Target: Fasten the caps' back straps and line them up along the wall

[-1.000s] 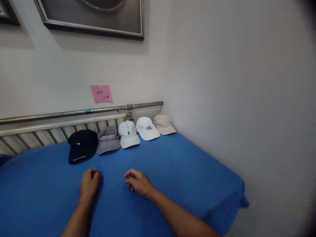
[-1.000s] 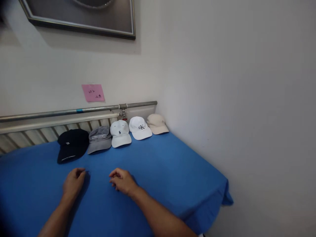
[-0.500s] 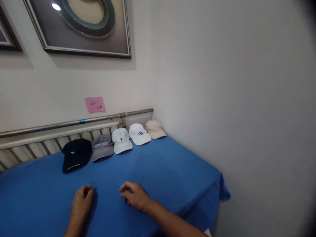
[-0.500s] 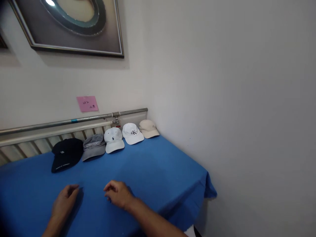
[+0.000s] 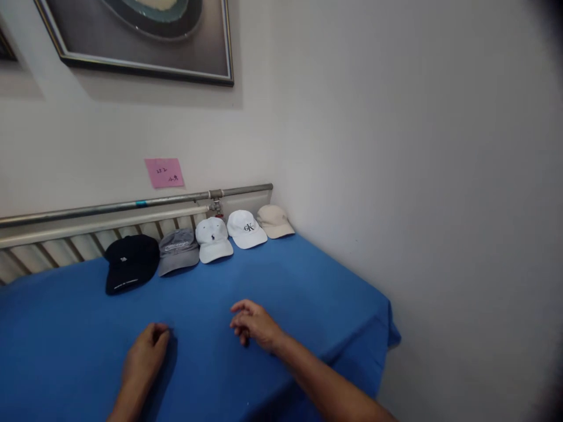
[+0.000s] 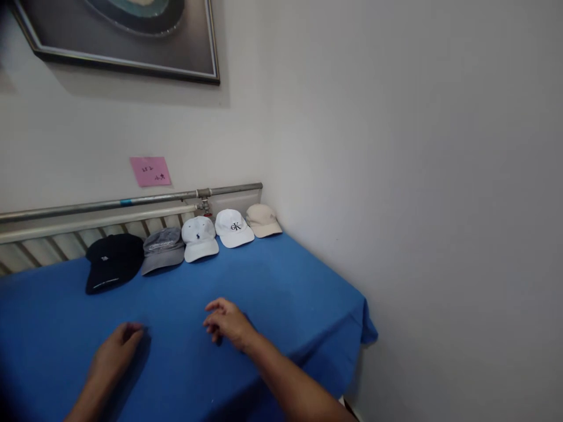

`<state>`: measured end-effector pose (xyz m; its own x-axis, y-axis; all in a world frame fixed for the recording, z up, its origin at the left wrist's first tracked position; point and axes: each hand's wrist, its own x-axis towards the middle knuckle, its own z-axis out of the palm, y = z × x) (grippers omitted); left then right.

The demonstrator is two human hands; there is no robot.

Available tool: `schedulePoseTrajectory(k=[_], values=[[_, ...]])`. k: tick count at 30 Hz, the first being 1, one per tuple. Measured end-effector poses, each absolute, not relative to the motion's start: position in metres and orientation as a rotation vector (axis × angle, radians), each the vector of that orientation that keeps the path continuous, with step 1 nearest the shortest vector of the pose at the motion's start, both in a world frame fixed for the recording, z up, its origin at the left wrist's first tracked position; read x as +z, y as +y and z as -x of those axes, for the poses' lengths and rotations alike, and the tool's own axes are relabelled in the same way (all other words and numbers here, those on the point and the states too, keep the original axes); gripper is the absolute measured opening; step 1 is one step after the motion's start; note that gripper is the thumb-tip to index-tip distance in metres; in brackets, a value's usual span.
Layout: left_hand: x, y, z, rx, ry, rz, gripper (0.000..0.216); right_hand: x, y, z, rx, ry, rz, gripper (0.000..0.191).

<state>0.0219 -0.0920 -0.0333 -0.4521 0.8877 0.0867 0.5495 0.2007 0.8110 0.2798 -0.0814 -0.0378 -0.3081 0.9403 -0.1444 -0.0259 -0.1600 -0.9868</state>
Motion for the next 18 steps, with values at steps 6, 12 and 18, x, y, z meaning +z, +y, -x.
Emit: schedulePoseTrajectory(k=[6, 12, 18], values=[[-0.007, -0.044, -0.050, 1.224, 1.974, -1.367, 0.052, -0.014, -0.030, -0.304, 1.327, -1.226, 1.268, 0.056], [-0.001, -0.015, -0.071, 1.577, 1.687, -1.578, 0.094, 0.026, 0.007, -0.316, 0.811, -1.253, 1.137, 0.068], [-0.032, -0.005, -0.065, 1.626, 1.751, -1.567, 0.090, 0.024, 0.028, -0.317, 0.646, -1.235, 1.015, 0.063]])
